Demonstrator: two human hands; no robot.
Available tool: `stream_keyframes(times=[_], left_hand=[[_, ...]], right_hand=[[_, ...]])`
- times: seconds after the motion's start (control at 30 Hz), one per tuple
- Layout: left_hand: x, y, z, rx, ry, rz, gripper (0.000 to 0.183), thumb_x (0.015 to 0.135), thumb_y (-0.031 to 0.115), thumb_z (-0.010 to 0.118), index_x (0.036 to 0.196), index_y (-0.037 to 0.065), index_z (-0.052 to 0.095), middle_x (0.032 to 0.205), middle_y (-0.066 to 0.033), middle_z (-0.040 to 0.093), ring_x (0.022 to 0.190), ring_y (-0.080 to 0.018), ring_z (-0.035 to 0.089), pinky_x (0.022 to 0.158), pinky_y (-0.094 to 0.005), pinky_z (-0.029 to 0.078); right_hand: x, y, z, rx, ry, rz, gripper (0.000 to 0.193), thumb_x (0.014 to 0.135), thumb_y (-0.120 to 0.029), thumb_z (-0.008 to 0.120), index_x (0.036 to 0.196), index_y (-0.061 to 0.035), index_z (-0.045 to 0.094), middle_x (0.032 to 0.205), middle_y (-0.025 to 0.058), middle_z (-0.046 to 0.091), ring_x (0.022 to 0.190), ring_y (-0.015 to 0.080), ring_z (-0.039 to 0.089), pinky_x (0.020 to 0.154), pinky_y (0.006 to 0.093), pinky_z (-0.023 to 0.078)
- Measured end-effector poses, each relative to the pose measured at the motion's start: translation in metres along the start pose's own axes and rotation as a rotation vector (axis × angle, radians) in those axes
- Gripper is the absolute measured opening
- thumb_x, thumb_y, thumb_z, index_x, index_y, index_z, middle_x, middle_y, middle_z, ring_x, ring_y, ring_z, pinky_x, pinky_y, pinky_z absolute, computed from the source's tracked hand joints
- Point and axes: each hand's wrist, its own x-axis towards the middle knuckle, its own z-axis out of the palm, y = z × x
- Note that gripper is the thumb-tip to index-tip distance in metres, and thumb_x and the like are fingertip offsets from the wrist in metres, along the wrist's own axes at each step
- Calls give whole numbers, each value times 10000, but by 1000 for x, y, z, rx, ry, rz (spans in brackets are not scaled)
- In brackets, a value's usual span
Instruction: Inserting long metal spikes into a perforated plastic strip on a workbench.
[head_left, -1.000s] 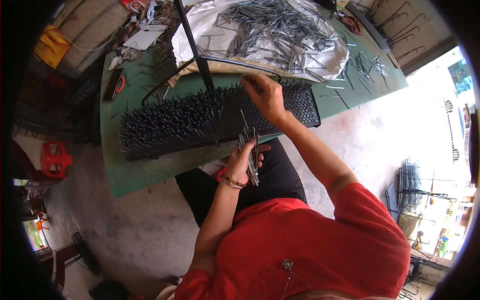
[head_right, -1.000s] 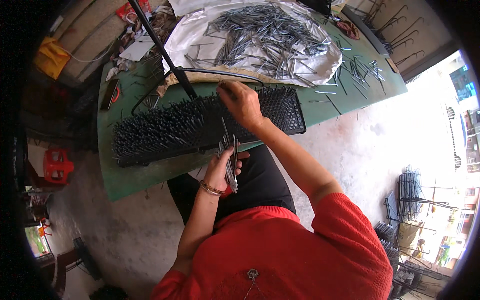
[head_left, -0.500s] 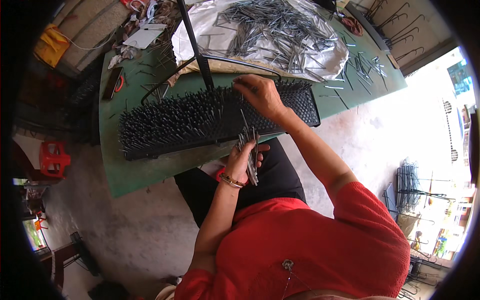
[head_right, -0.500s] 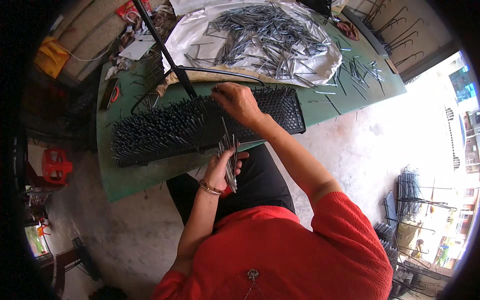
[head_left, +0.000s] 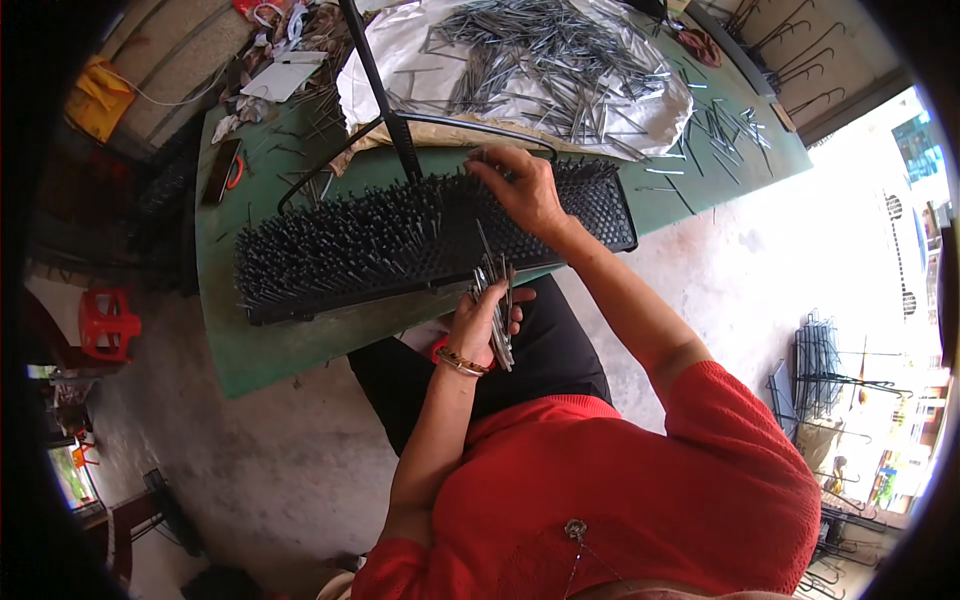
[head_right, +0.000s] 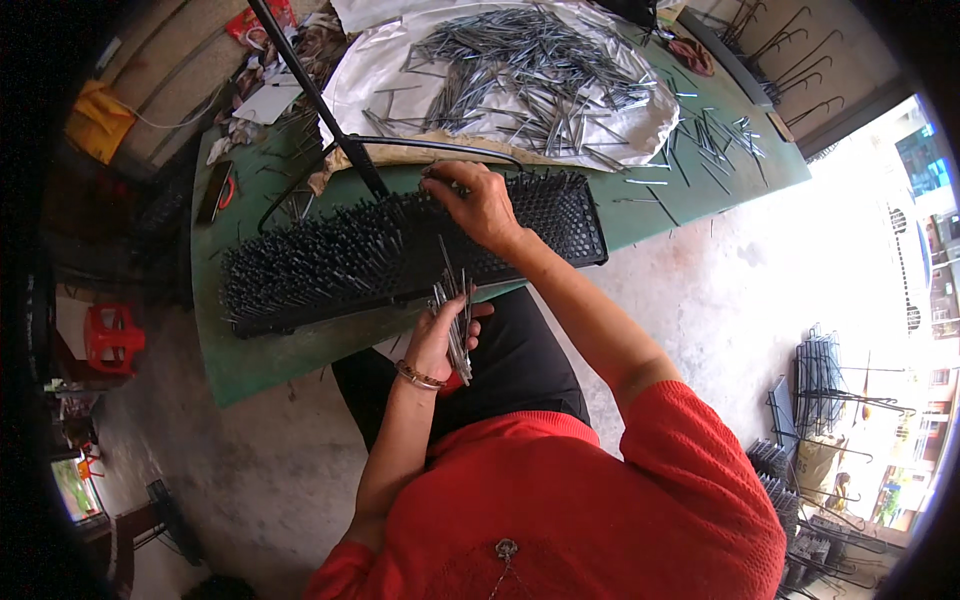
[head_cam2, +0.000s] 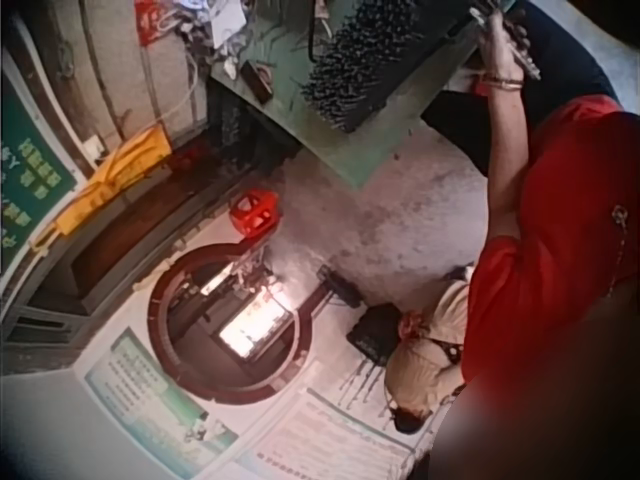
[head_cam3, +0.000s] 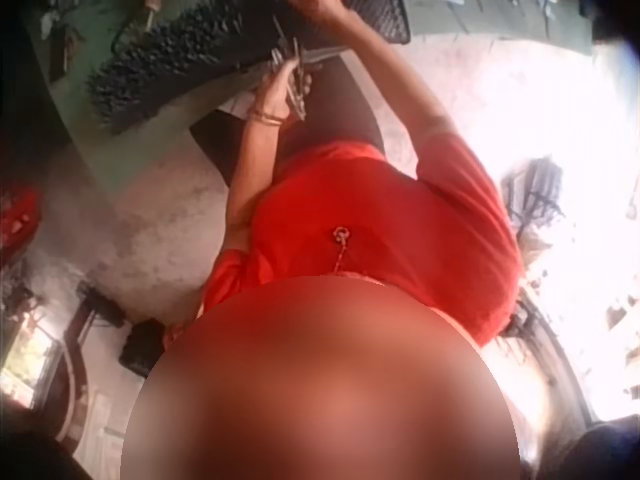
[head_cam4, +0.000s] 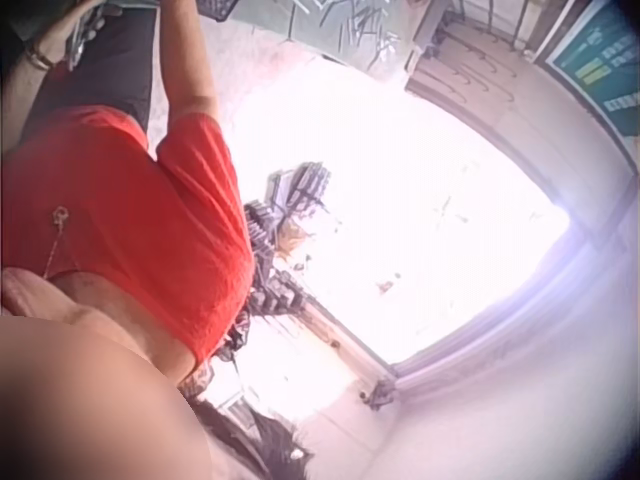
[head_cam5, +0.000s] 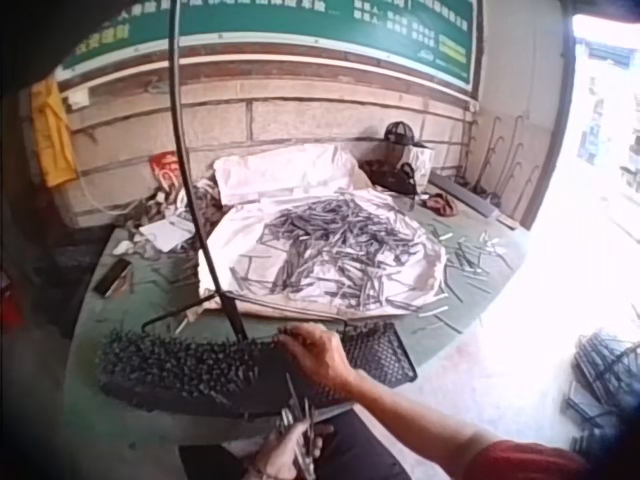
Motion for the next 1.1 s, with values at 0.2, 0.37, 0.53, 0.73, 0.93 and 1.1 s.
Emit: stream_keyframes(times=[0.2, 0.37, 0.53, 0.73, 0.93, 1.1], left_hand=[[0, -1, -1, 1, -3, -1, 281, 907, 260, 552, 1124, 87, 601, 894, -104, 676, 614, -82, 559, 497, -213, 453], [1, -1, -2, 9, -3, -6, 280, 910, 257, 548, 1126, 85, 598, 897, -106, 675, 611, -81, 557, 496, -213, 452], [2, -1, -2, -31, -15, 8, 203, 904, 247, 559, 1029, 92, 596, 868, -113, 681, 564, -81, 555, 455, -213, 457], [2, -1, -4, 3, -20, -5, 280, 910, 245, 552, 1135, 82, 587, 898, -109, 674, 606, -83, 558, 488, -212, 451], [0, 0, -2, 11, -43, 19, 210, 913, 250, 551, 1051, 94, 587, 863, -101, 678, 577, -79, 560, 469, -209, 459], [0, -2, -4, 24, -56, 35, 224, 915, 260, 551, 1065, 97, 588, 860, -96, 677, 582, -78, 561, 478, -209, 461]], right_hand=[[-3, 3, 0, -7, -37, 80, 186, 799, -128, 701, 963, -46, 671, 881, 81, 680, 784, 206, 630, 696, 300, 491], [-1, -12, -3, -38, -72, 4, 262, 788, -99, 690, 1048, -92, 653, 885, 65, 677, 846, 229, 614, 767, 328, 474], [-1, -12, -1, -92, -95, -100, 262, 781, -97, 688, 1040, -94, 643, 888, 62, 671, 835, 243, 615, 779, 336, 460], [-4, -5, -1, -104, -97, -200, 189, 781, -105, 685, 965, -80, 649, 896, 72, 667, 816, 247, 616, 791, 343, 448], [-7, -3, -2, -156, -87, -176, 193, 780, -112, 686, 965, -71, 656, 913, 77, 666, 821, 248, 622, 784, 343, 446], [-3, -3, -1, -178, -67, -172, 221, 781, -114, 681, 995, -68, 652, 933, 82, 651, 834, 257, 610, 782, 348, 441]])
